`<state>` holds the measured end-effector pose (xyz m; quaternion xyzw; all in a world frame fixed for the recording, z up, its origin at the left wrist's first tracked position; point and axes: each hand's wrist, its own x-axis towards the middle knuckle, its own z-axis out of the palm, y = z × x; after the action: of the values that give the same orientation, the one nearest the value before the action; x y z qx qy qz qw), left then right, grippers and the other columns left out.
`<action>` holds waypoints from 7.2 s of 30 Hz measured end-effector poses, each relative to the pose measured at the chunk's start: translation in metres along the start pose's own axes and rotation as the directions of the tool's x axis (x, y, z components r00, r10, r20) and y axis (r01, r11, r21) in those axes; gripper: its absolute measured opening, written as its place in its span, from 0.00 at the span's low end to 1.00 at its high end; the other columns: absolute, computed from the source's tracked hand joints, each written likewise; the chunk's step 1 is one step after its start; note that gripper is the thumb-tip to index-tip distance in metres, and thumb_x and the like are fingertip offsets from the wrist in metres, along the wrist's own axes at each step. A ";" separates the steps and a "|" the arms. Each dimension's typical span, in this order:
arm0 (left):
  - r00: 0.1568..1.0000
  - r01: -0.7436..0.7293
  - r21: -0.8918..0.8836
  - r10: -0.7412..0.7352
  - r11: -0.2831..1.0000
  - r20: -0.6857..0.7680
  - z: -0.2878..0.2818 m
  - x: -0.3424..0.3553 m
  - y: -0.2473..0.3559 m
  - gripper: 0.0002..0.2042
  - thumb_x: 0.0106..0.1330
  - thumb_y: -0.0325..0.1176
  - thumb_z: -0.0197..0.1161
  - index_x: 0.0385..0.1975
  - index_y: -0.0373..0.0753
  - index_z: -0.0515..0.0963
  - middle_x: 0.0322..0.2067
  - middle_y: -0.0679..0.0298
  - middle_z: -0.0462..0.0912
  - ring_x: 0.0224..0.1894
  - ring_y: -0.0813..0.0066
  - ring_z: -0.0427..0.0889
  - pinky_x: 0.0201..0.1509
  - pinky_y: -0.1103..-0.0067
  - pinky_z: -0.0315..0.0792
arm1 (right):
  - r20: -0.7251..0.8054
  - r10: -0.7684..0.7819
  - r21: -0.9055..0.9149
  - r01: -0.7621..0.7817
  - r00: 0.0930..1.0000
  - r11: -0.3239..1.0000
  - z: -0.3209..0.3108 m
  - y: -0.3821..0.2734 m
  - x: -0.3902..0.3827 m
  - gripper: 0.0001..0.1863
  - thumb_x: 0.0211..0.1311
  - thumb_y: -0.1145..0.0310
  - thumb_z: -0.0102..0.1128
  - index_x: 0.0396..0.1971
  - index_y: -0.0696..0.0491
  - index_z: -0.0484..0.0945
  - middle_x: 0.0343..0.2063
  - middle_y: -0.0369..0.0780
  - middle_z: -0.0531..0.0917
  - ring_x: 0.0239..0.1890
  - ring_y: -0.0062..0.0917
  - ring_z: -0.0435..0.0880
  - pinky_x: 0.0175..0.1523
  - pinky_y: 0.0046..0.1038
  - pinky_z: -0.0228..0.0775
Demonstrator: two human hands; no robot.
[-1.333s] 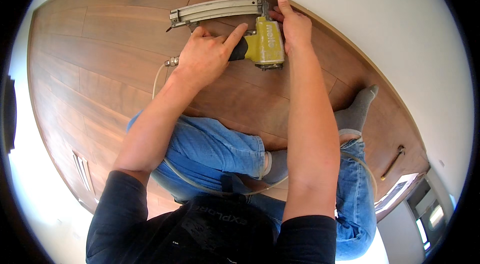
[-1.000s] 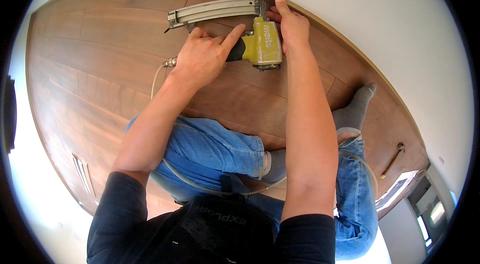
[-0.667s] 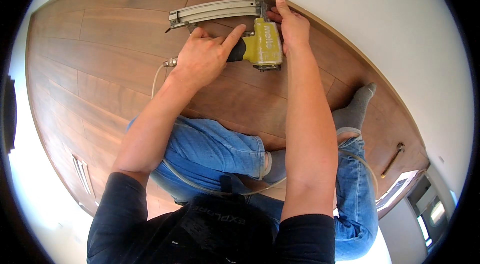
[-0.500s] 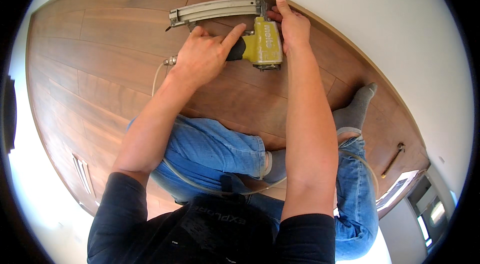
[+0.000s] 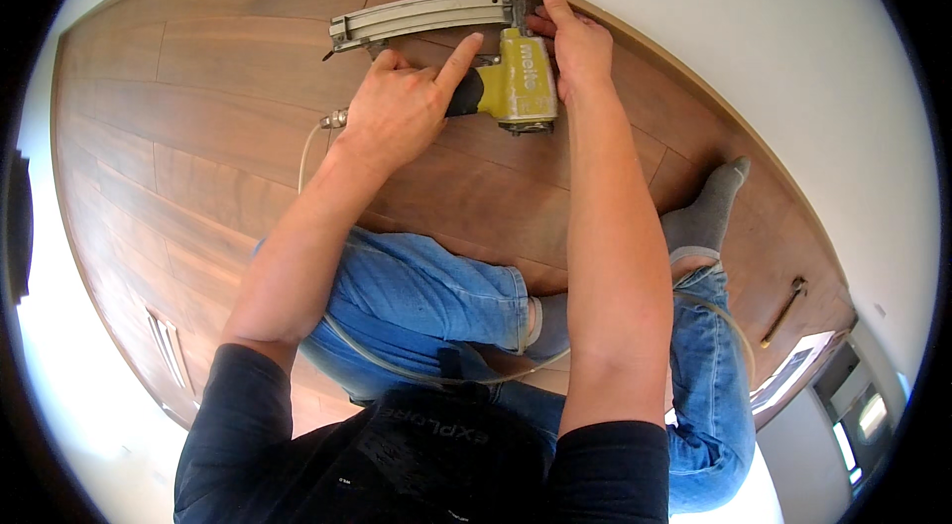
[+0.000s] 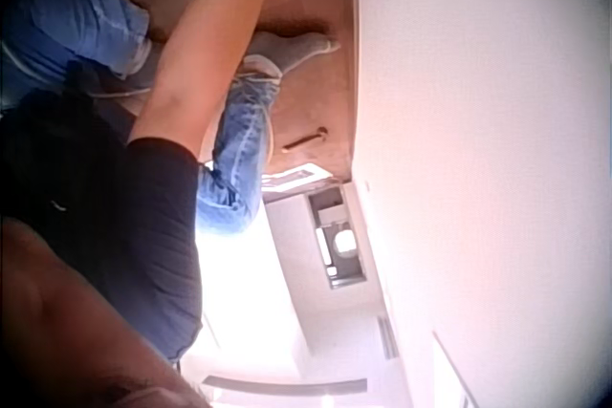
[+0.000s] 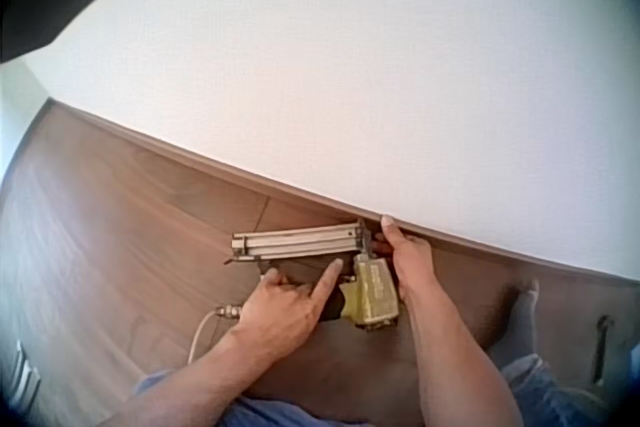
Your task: The person installs a wood baseboard along a wall by hand, tapping it into place with a hammer, and securing it with a pneumatic nail gun.
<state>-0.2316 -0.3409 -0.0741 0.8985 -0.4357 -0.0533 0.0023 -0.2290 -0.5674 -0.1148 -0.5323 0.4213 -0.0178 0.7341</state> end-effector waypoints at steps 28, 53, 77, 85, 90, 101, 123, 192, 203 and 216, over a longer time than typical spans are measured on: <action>0.999 0.039 -0.062 -0.040 0.997 -0.023 0.007 0.001 0.004 0.25 0.57 0.28 0.65 0.55 0.43 0.68 0.24 0.62 0.85 0.28 0.62 0.85 0.43 0.71 0.70 | 0.041 -0.019 -0.007 0.019 0.999 1.000 -0.003 0.001 0.002 0.30 0.62 0.53 0.73 0.47 0.67 0.78 0.38 0.48 0.86 0.39 0.30 0.84 0.43 0.31 0.80; 0.975 0.006 -0.169 0.032 0.986 0.220 -0.054 -0.016 0.012 0.46 0.54 0.35 0.72 0.74 0.45 0.54 0.33 0.58 0.88 0.36 0.56 0.84 0.52 0.70 0.73 | 0.092 -0.009 0.097 0.000 0.996 0.995 -0.018 -0.012 -0.005 0.28 0.65 0.49 0.68 0.48 0.61 0.78 0.41 0.44 0.86 0.44 0.31 0.86 0.49 0.32 0.81; 0.982 -0.012 -0.996 -0.185 0.085 -0.027 -0.076 -0.007 0.040 0.27 0.64 0.40 0.66 0.60 0.32 0.72 0.52 0.53 0.80 0.55 0.61 0.79 0.62 0.70 0.71 | -0.101 -0.391 0.397 0.397 0.915 0.827 -0.132 -0.043 -0.301 0.17 0.74 0.56 0.57 0.51 0.54 0.72 0.39 0.39 0.80 0.45 0.32 0.79 0.57 0.37 0.71; 0.807 0.361 -0.888 -0.381 -0.285 0.451 -0.009 0.074 -0.066 0.21 0.74 0.31 0.51 0.62 0.26 0.67 0.53 0.50 0.82 0.51 0.67 0.84 0.50 0.76 0.80 | 0.242 -0.259 -0.882 0.323 0.935 0.344 -0.131 -0.088 -0.292 0.26 0.58 0.71 0.69 0.55 0.58 0.70 0.36 0.47 0.80 0.36 0.36 0.82 0.42 0.30 0.74; 0.782 0.493 -0.843 -0.317 -0.212 0.537 -0.004 0.105 -0.106 0.18 0.76 0.30 0.42 0.56 0.23 0.70 0.45 0.49 0.86 0.38 0.70 0.87 0.36 0.79 0.81 | 0.708 -0.172 -0.676 0.589 0.685 -0.443 -0.088 -0.036 -0.227 0.15 0.50 0.72 0.64 0.39 0.56 0.74 0.31 0.44 0.80 0.39 0.38 0.81 0.44 0.38 0.72; 0.757 0.400 -0.910 -0.518 -0.115 0.398 -0.002 0.121 -0.073 0.17 0.69 0.31 0.44 0.36 0.25 0.80 0.27 0.55 0.88 0.19 0.76 0.80 0.23 0.78 0.74 | 0.717 -0.131 -0.663 0.611 0.685 -0.433 -0.031 0.014 -0.120 0.29 0.42 0.67 0.76 0.45 0.57 0.72 0.36 0.43 0.80 0.43 0.36 0.79 0.48 0.35 0.73; 0.782 0.449 -0.892 -0.507 0.054 0.363 0.016 0.122 -0.083 0.18 0.63 0.34 0.50 0.21 0.35 0.87 0.21 0.61 0.87 0.23 0.71 0.81 0.36 0.72 0.78 | 0.554 -0.069 -0.813 0.521 0.830 -0.259 0.019 0.000 -0.095 0.50 0.50 0.65 0.74 0.71 0.62 0.54 0.45 0.52 0.82 0.49 0.43 0.84 0.52 0.39 0.79; 0.804 0.460 -0.888 -0.431 0.014 0.410 0.016 0.120 -0.076 0.23 0.64 0.50 0.70 0.38 0.31 0.85 0.29 0.58 0.89 0.27 0.75 0.87 0.32 0.80 0.81 | 0.493 -0.160 -0.860 0.452 0.855 -0.237 -0.044 0.029 -0.129 0.51 0.46 0.65 0.74 0.71 0.58 0.57 0.40 0.44 0.82 0.44 0.37 0.82 0.48 0.36 0.78; 0.896 0.443 -0.278 -0.436 0.853 0.088 0.004 0.118 -0.031 0.28 0.66 0.64 0.59 0.38 0.42 0.87 0.35 0.57 0.89 0.40 0.60 0.89 0.40 0.68 0.82 | 0.676 -0.416 -0.730 0.629 0.608 -0.267 -0.083 0.046 -0.131 0.38 0.52 0.60 0.71 0.64 0.57 0.69 0.40 0.44 0.79 0.42 0.38 0.79 0.50 0.37 0.72; 0.849 0.528 -0.209 -0.507 0.823 0.150 0.002 0.132 -0.012 0.34 0.70 0.67 0.48 0.38 0.38 0.87 0.41 0.50 0.87 0.48 0.49 0.85 0.52 0.59 0.77 | 0.611 -0.580 -0.713 0.692 0.538 -0.110 -0.101 0.062 -0.127 0.18 0.50 0.65 0.63 0.42 0.55 0.78 0.36 0.42 0.83 0.43 0.35 0.83 0.49 0.37 0.73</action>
<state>-0.1414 -0.4368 -0.0891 0.9725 -0.1655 -0.1441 0.0782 -0.4015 -0.5575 -0.0956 -0.9758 0.0000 -0.0962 0.1966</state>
